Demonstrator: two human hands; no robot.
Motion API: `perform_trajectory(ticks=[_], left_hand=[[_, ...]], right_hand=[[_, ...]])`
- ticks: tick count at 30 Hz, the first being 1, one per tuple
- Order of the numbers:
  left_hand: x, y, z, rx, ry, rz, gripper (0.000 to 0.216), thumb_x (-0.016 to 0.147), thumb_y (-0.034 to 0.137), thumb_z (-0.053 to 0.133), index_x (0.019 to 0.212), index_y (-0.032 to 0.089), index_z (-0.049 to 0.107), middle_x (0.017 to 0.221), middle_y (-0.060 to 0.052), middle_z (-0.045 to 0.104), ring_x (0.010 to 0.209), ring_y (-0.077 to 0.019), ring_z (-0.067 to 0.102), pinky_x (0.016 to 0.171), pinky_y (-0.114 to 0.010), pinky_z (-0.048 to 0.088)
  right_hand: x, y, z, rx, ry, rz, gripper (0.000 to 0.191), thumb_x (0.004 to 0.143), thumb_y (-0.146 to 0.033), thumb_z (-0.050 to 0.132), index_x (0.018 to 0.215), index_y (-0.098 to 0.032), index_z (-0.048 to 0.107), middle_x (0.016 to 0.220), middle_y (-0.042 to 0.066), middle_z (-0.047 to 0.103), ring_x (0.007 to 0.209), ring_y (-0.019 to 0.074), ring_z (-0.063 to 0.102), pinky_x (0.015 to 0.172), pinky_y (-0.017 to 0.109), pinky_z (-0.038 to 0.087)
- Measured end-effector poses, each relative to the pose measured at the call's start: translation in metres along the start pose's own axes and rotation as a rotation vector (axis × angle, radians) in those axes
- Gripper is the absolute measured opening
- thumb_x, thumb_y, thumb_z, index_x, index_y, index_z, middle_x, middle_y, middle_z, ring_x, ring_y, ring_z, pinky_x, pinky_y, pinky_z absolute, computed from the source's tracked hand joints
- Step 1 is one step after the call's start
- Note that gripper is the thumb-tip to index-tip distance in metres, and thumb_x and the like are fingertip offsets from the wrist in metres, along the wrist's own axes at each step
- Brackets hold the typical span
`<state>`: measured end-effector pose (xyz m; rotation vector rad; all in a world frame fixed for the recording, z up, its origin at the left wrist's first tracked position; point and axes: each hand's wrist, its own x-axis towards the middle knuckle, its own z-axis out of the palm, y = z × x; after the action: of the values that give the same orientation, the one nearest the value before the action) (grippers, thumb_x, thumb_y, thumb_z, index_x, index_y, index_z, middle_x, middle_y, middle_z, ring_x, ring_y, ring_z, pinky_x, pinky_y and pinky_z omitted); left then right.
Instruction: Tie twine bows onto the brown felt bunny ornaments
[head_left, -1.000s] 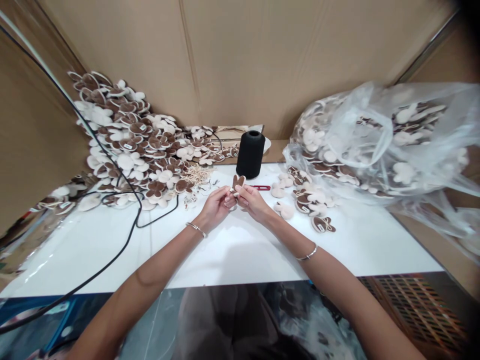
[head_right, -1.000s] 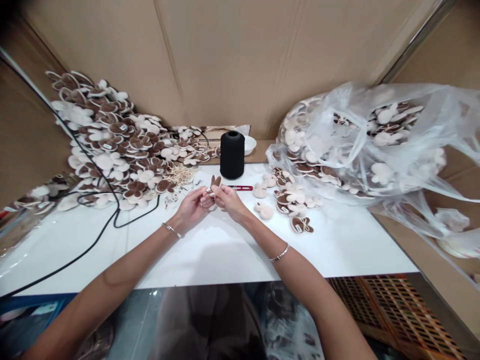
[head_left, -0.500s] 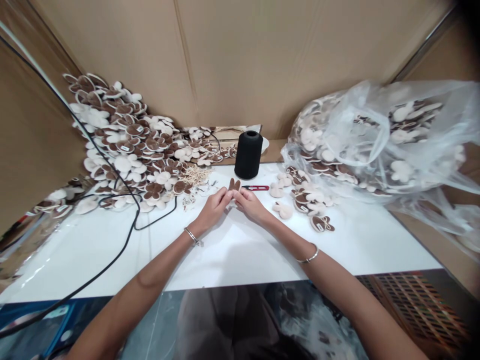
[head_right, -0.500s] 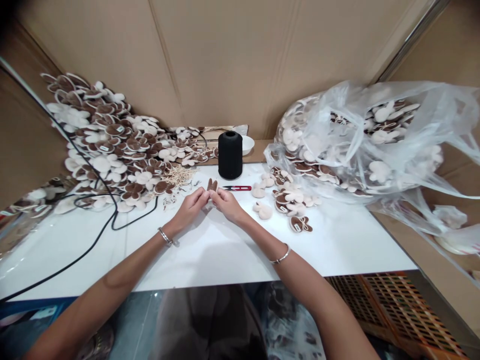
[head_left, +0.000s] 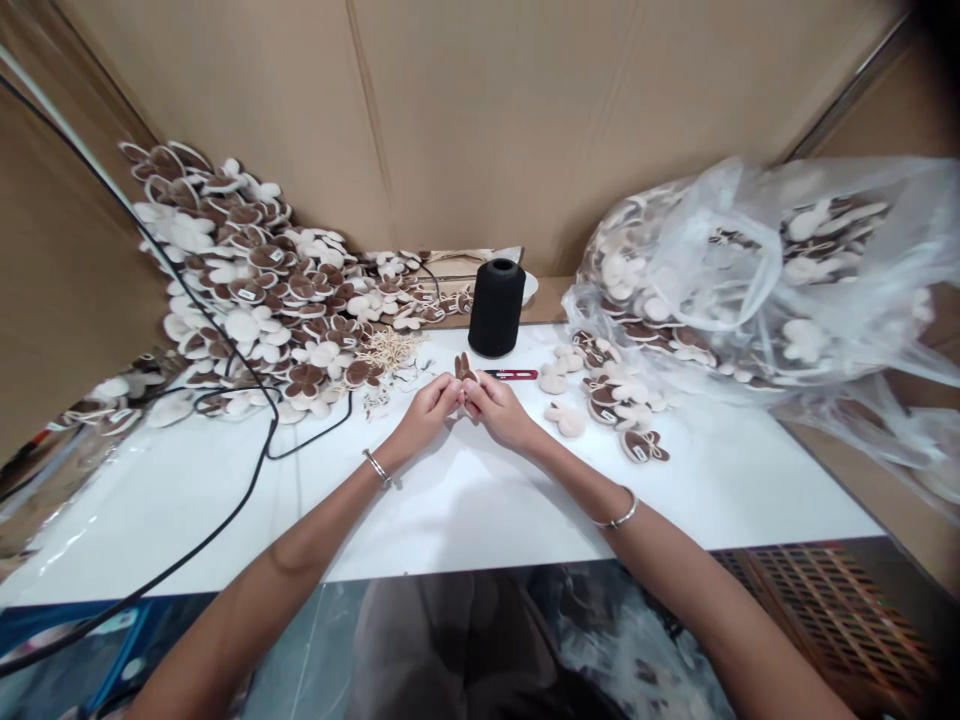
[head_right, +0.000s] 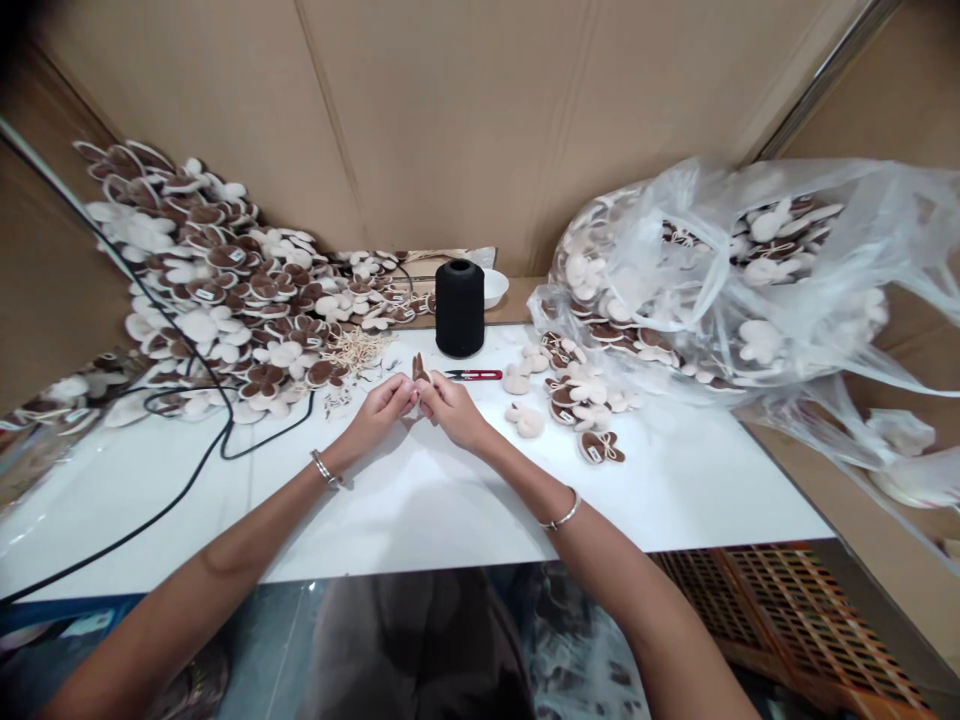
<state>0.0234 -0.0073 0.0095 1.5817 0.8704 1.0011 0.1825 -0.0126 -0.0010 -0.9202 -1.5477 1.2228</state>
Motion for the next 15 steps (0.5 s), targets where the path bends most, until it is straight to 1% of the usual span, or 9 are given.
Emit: perform_trajectory(ticks=[3,5,9,15], left_hand=[[0.0,-0.001,0.002,-0.122,-0.014,-0.028,0.042,0.088,0.056,0.055,0.073,0.017,0.049,0.061,0.005,0.039,0.053,-0.0085,0.032,0.052,-0.023,0.026],[0.0,-0.004,0.003,-0.23,-0.021,-0.059,0.041,0.088,0.053,0.057,0.072,0.017,0.048,0.059,0.006,0.036,0.051,-0.0075,0.03,0.051,-0.022,0.024],[0.0,-0.009,0.006,-0.448,-0.012,-0.105,0.038,0.088,0.048,0.06,0.07,0.016,0.048,0.056,0.007,0.032,0.049,-0.0065,0.027,0.049,-0.02,0.024],[0.002,-0.011,0.011,-0.645,0.026,-0.17,0.037,0.082,0.043,0.07,0.068,0.014,0.051,0.054,0.007,0.033,0.048,-0.005,0.027,0.046,-0.016,0.024]], right_hand=[[0.001,0.0,0.004,0.246,-0.025,0.103,0.036,0.09,-0.053,0.052,0.077,-0.02,0.048,0.052,-0.007,0.046,0.041,0.007,0.034,0.041,0.02,0.027],[0.002,0.0,0.006,0.398,-0.049,0.172,0.034,0.087,-0.052,0.058,0.076,-0.021,0.048,0.05,-0.008,0.046,0.038,0.0059,0.03,0.037,0.019,0.024],[0.003,-0.002,0.007,0.58,-0.064,0.223,0.036,0.082,-0.049,0.065,0.073,-0.021,0.046,0.047,-0.009,0.045,0.035,0.0051,0.03,0.035,0.018,0.03],[0.003,-0.003,0.009,0.654,-0.05,0.257,0.035,0.08,-0.047,0.068,0.072,-0.02,0.049,0.047,-0.009,0.044,0.035,0.0049,0.03,0.034,0.018,0.034]])
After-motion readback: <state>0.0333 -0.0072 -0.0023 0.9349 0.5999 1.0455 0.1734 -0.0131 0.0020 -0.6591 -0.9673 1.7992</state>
